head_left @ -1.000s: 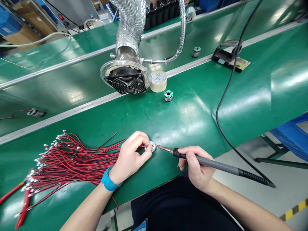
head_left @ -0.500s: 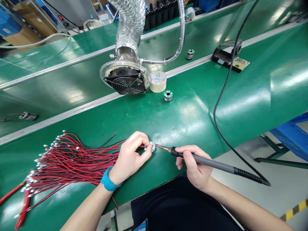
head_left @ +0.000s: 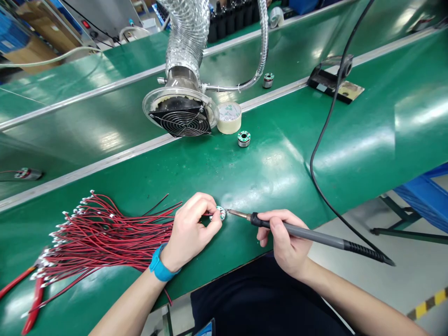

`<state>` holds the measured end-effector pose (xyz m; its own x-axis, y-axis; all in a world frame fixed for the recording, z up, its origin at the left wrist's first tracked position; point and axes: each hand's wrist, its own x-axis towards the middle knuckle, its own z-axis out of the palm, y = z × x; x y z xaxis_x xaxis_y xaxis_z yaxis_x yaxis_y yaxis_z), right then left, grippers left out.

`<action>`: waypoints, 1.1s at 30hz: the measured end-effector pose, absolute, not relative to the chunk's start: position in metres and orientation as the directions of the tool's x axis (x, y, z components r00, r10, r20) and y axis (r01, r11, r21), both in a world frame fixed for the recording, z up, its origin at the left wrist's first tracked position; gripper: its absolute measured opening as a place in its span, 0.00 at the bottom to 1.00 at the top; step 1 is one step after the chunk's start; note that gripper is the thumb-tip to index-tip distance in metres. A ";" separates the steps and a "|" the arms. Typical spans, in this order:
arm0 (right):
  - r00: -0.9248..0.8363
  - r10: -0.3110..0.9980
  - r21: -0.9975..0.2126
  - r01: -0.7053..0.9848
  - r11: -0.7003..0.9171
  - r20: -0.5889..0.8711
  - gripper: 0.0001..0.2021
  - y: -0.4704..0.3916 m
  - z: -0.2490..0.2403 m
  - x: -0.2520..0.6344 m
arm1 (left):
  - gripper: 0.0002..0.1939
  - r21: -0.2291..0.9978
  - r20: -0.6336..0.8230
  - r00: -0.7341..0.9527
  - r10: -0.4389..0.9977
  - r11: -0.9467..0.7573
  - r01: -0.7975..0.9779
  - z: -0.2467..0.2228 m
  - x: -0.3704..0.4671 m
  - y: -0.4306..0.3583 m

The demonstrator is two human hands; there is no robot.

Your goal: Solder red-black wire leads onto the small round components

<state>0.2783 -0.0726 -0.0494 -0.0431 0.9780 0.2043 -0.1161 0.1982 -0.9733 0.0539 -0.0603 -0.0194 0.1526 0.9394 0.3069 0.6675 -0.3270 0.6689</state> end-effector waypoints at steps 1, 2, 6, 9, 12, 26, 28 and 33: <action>-0.029 0.979 -0.972 -0.125 0.199 0.204 0.09 -0.073 -0.050 0.278 | 0.08 0.667 0.308 0.152 0.939 -0.327 0.669 -0.019 0.054 -0.060; -0.024 0.979 -0.971 -0.132 0.197 0.202 0.09 -0.074 -0.050 0.278 | 0.08 0.667 0.307 0.150 0.940 -0.325 0.671 -0.019 0.054 -0.060; -0.024 0.980 -0.973 -0.129 0.191 0.196 0.10 -0.069 -0.047 0.275 | 0.09 0.665 0.304 0.151 0.941 -0.323 0.673 -0.018 0.054 -0.061; -0.002 0.969 -0.967 -0.066 0.246 0.247 0.09 -0.048 -0.045 0.278 | 0.10 0.662 0.305 0.158 0.939 -0.328 0.673 -0.017 0.054 -0.060; 0.055 0.939 -0.939 0.062 0.337 0.340 0.10 0.002 -0.041 0.287 | 0.10 0.655 0.315 0.170 0.934 -0.343 0.673 -0.018 0.052 -0.059; -0.108 0.823 -0.625 0.599 0.501 0.557 0.25 0.293 -0.053 0.277 | 0.19 0.375 0.262 0.309 0.914 -0.391 0.840 -0.012 0.050 -0.063; -0.148 0.829 -0.647 0.557 0.521 0.540 0.27 0.311 -0.054 0.269 | 0.24 0.251 0.117 0.363 0.924 -0.381 0.890 -0.001 0.053 -0.065; -0.180 0.837 -0.640 0.568 0.517 0.517 0.25 0.357 -0.065 0.255 | 0.18 0.177 -0.088 0.407 0.909 -0.387 0.905 0.052 0.039 -0.043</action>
